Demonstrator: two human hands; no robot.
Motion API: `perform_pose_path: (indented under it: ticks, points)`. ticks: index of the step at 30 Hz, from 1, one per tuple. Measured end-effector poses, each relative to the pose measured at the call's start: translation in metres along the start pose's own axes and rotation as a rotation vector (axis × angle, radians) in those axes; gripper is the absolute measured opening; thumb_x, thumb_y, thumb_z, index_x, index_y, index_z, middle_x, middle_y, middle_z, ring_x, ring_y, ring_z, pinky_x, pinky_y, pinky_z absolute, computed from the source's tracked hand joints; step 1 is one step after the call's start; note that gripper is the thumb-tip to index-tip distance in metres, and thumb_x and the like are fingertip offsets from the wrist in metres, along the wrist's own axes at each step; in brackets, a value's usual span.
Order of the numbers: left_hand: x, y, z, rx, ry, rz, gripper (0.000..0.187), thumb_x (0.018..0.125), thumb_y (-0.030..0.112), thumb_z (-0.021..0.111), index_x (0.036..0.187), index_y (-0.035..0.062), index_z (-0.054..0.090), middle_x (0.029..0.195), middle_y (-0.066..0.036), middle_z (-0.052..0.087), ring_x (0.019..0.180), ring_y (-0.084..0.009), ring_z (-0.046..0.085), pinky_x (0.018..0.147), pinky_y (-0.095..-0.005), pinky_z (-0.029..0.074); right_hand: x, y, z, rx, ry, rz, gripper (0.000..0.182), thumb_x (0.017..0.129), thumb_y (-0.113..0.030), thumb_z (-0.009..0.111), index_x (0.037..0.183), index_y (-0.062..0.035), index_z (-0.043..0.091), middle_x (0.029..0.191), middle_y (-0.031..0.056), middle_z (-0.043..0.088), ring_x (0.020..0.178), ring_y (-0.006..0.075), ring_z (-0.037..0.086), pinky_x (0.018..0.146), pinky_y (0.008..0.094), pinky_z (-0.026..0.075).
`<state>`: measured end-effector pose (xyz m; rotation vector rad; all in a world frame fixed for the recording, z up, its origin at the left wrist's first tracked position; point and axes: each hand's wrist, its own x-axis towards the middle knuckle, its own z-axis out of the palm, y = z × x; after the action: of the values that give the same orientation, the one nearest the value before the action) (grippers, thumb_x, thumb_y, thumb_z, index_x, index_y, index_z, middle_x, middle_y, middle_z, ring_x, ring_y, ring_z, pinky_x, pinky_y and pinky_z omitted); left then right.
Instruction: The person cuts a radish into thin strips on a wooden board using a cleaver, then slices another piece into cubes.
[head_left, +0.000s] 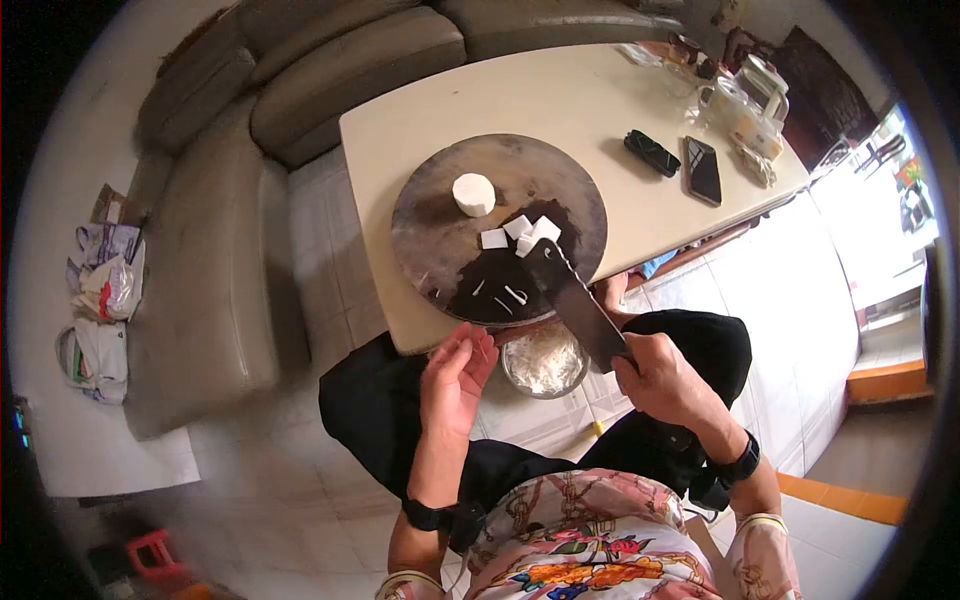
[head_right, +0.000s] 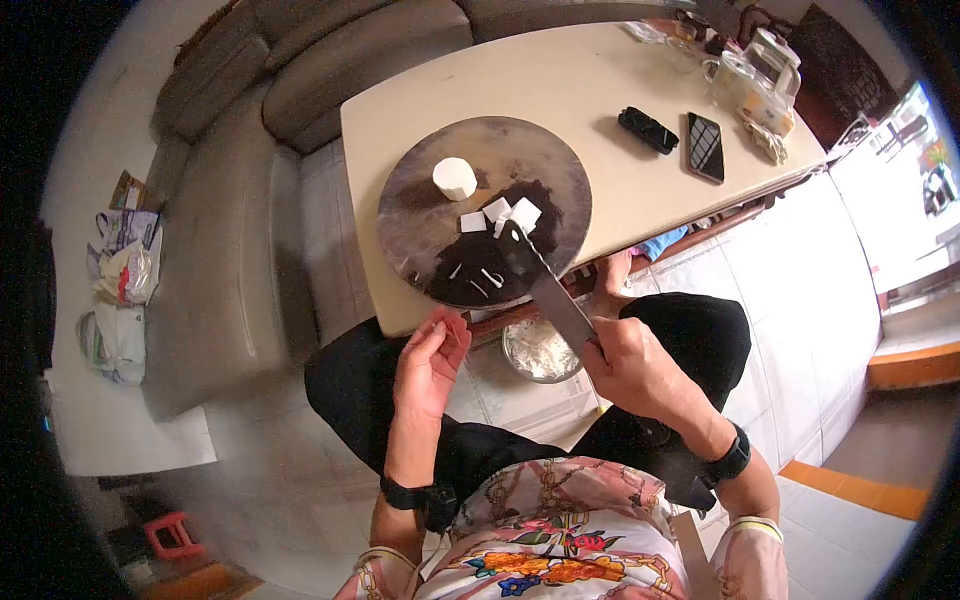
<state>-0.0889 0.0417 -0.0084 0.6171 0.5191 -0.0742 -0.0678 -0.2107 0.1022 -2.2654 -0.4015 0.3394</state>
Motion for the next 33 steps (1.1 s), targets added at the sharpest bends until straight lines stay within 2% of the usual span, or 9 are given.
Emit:
perform_pose_path:
  ticks: [4, 7, 11, 15, 19, 22, 25, 29, 33]
  points:
    - [0.005, -0.015, -0.011, -0.090, 0.024, 0.013, 0.022, 0.093, 0.007, 0.056, 0.114, 0.0021, 0.057, 0.108, -0.012, 0.063, 0.103, -0.0245, 0.062, 0.095, -0.0403, 0.051, 0.001, 0.007, 0.004, -0.286, 0.014, -0.101, 0.013, 0.077, -0.006, 0.059, 0.074, 0.0042, 0.052, 0.057, 0.0232, 0.052, 0.056, 0.0426, 0.056, 0.051, 0.0448, 0.046]
    - [0.015, -0.020, -0.008, -0.152, 0.060, -0.034, 0.021, 0.092, 0.012, 0.057, 0.111, 0.0029, 0.058, 0.106, -0.013, 0.063, 0.102, -0.0262, 0.062, 0.095, -0.0423, 0.050, 0.005, 0.003, 0.010, -0.455, -0.028, -0.218, 0.012, 0.073, -0.005, 0.060, 0.077, 0.0035, 0.052, 0.056, 0.0214, 0.053, 0.056, 0.0411, 0.058, 0.052, 0.0462, 0.047]
    - [0.027, -0.029, -0.010, -0.266, 0.008, -0.043, 0.016, 0.093, 0.013, 0.057, 0.101, 0.0000, 0.059, 0.101, -0.013, 0.063, 0.101, -0.0268, 0.061, 0.096, -0.0440, 0.049, -0.001, -0.009, 0.025, -0.614, -0.129, -0.294, 0.014, 0.071, -0.003, 0.059, 0.080, 0.0037, 0.052, 0.057, 0.0190, 0.058, 0.052, 0.0343, 0.062, 0.047, 0.0411, 0.048]
    - [0.024, -0.030, -0.007, -0.365, -0.077, -0.023, 0.017, 0.091, 0.015, 0.060, 0.099, 0.0002, 0.059, 0.103, -0.013, 0.062, 0.100, -0.0264, 0.060, 0.097, -0.0439, 0.047, -0.009, -0.021, 0.029, -0.508, -0.232, -0.374, 0.012, 0.073, -0.005, 0.059, 0.080, 0.0036, 0.053, 0.059, 0.0165, 0.059, 0.051, 0.0314, 0.063, 0.046, 0.0409, 0.048]
    - [0.029, -0.033, -0.012, -0.353, -0.133, 0.020, 0.016, 0.092, 0.014, 0.059, 0.100, 0.0004, 0.058, 0.104, -0.013, 0.061, 0.100, -0.0262, 0.060, 0.098, -0.0446, 0.046, 0.007, -0.015, 0.027, -0.530, -0.067, -0.382, 0.008, 0.073, -0.001, 0.058, 0.077, 0.0003, 0.051, 0.057, 0.0162, 0.053, 0.051, 0.0351, 0.058, 0.046, 0.0430, 0.045]
    - [0.028, -0.025, -0.005, -0.387, -0.006, -0.004, 0.012, 0.095, 0.009, 0.052, 0.095, 0.0000, 0.060, 0.094, -0.011, 0.064, 0.091, -0.0264, 0.063, 0.094, -0.0449, 0.050, 0.037, -0.011, 0.026, -0.546, 0.015, -0.416, 0.009, 0.073, 0.000, 0.058, 0.078, 0.0019, 0.050, 0.059, 0.0177, 0.053, 0.052, 0.0362, 0.058, 0.048, 0.0434, 0.046]
    - [0.027, -0.021, -0.003, -0.409, 0.128, 0.031, 0.012, 0.095, 0.010, 0.051, 0.093, 0.0017, 0.061, 0.092, -0.011, 0.065, 0.089, -0.0255, 0.063, 0.091, -0.0439, 0.051, 0.046, -0.016, 0.026, -0.770, -0.067, -0.354, 0.011, 0.073, 0.001, 0.057, 0.080, 0.0037, 0.050, 0.064, 0.0194, 0.054, 0.052, 0.0371, 0.058, 0.049, 0.0434, 0.047]
    - [0.036, -0.024, -0.024, -0.382, 0.013, 0.049, 0.013, 0.096, 0.012, 0.052, 0.094, 0.0030, 0.061, 0.092, -0.009, 0.065, 0.089, -0.0236, 0.063, 0.091, -0.0420, 0.051, 0.033, -0.012, 0.034, -0.641, -0.101, -0.548, 0.011, 0.073, 0.001, 0.056, 0.082, 0.0043, 0.050, 0.069, 0.0197, 0.055, 0.051, 0.0348, 0.058, 0.047, 0.0420, 0.047]
    - [0.031, -0.025, -0.016, -0.390, -0.066, 0.108, 0.017, 0.096, 0.018, 0.054, 0.099, 0.0037, 0.063, 0.095, -0.008, 0.064, 0.090, -0.0212, 0.062, 0.091, -0.0396, 0.049, 0.013, -0.020, 0.037, -0.566, -0.264, -0.470, 0.012, 0.070, -0.002, 0.058, 0.079, 0.0044, 0.052, 0.068, 0.0186, 0.060, 0.054, 0.0325, 0.062, 0.047, 0.0397, 0.048]
